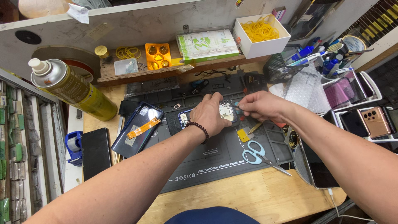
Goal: The person disassembles a smartphone on a silicone repair mat, lifting the back cover and separating the midframe from the display. They cut a piece of material with scissors, peel adhesive from a frame, and transfer internal components between phone housings while reassembling the device.
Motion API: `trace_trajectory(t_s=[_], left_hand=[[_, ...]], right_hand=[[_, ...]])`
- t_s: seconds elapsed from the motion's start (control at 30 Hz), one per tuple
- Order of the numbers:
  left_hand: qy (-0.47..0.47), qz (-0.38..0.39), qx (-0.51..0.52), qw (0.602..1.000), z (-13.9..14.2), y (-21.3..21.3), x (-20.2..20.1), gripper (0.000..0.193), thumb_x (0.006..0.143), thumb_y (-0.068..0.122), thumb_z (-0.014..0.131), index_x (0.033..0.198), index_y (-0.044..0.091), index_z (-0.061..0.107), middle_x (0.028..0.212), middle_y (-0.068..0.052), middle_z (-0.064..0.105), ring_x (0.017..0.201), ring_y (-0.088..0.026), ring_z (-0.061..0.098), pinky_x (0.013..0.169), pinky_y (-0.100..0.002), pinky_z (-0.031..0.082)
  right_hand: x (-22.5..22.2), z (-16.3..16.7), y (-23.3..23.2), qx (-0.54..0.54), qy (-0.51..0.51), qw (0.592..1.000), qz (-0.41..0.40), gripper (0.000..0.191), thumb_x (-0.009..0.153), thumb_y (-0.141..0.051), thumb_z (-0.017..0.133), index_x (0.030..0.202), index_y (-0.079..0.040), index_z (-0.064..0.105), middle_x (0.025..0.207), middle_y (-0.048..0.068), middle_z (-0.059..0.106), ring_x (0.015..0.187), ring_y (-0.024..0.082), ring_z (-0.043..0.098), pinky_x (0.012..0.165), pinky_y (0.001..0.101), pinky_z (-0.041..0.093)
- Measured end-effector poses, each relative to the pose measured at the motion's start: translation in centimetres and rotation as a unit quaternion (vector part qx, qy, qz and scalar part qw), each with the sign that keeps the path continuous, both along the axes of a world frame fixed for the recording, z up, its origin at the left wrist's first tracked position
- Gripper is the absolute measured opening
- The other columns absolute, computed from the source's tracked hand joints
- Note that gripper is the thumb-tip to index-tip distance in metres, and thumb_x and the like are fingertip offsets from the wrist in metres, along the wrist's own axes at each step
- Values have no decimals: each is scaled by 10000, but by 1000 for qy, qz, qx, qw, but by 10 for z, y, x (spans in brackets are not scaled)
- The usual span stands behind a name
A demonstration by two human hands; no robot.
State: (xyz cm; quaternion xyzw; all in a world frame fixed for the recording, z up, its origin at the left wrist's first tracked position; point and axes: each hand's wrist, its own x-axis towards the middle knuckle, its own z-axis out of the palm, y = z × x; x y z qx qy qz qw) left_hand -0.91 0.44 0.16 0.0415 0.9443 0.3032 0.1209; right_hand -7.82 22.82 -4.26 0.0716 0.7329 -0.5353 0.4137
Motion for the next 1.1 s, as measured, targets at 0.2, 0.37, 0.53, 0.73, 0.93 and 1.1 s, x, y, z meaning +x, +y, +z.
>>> trace_trajectory(t_s=[0.2, 0.37, 0.53, 0.73, 0.93, 1.1], left_hand=[[-4, -1, 6, 1000, 1, -2, 2, 762, 651, 281, 934, 1299, 128, 563, 1294, -126, 592, 1189, -332, 622, 973, -454, 515], [2, -3, 7, 1000, 1, 0, 2, 771, 644, 283, 941, 1295, 123, 561, 1299, -126, 585, 1192, -337, 615, 971, -458, 510], [-5, -5, 6, 1000, 1, 0, 1, 766, 654, 285, 934, 1303, 125, 559, 1301, -125, 588, 1188, -335, 622, 974, -453, 515], [4, -5, 10, 1000, 0, 3, 1, 770, 652, 287, 936, 1304, 124, 560, 1305, -128, 589, 1195, -336, 618, 975, -451, 514], [-8, -6, 4, 1000, 0, 3, 5, 785, 657, 289, 938, 1321, 123, 552, 1315, -123, 582, 1203, -322, 616, 982, -445, 514], [-8, -9, 6, 1000, 0, -1, 7, 773, 668, 288, 933, 1321, 120, 555, 1313, -125, 585, 1202, -326, 617, 984, -441, 516]], right_hand=[[3, 2, -5, 48, 114, 991, 52, 156, 978, -167, 658, 1036, -48, 742, 751, 6, 664, 516, 39, 482, 443, 203, 368], [-5, 3, 1, 29, 3, 999, 22, 143, 951, -153, 646, 1019, -59, 729, 715, -14, 605, 453, 60, 355, 391, 240, 227], [-8, 0, 3, -22, -62, 998, -2, 101, 948, -139, 644, 996, -69, 699, 709, -36, 594, 445, 41, 319, 378, 229, 182], [18, 13, -4, 104, 200, 972, 68, 199, 957, -218, 646, 1026, -59, 744, 788, 15, 754, 595, 77, 554, 546, 255, 463], [55, 29, -19, 218, 319, 920, 61, 270, 956, -293, 630, 1089, -86, 741, 783, 74, 761, 647, 167, 668, 631, 340, 531], [69, 33, -31, 262, 367, 892, 39, 263, 942, -272, 641, 1085, -84, 756, 810, 106, 764, 698, 238, 708, 676, 388, 539]])
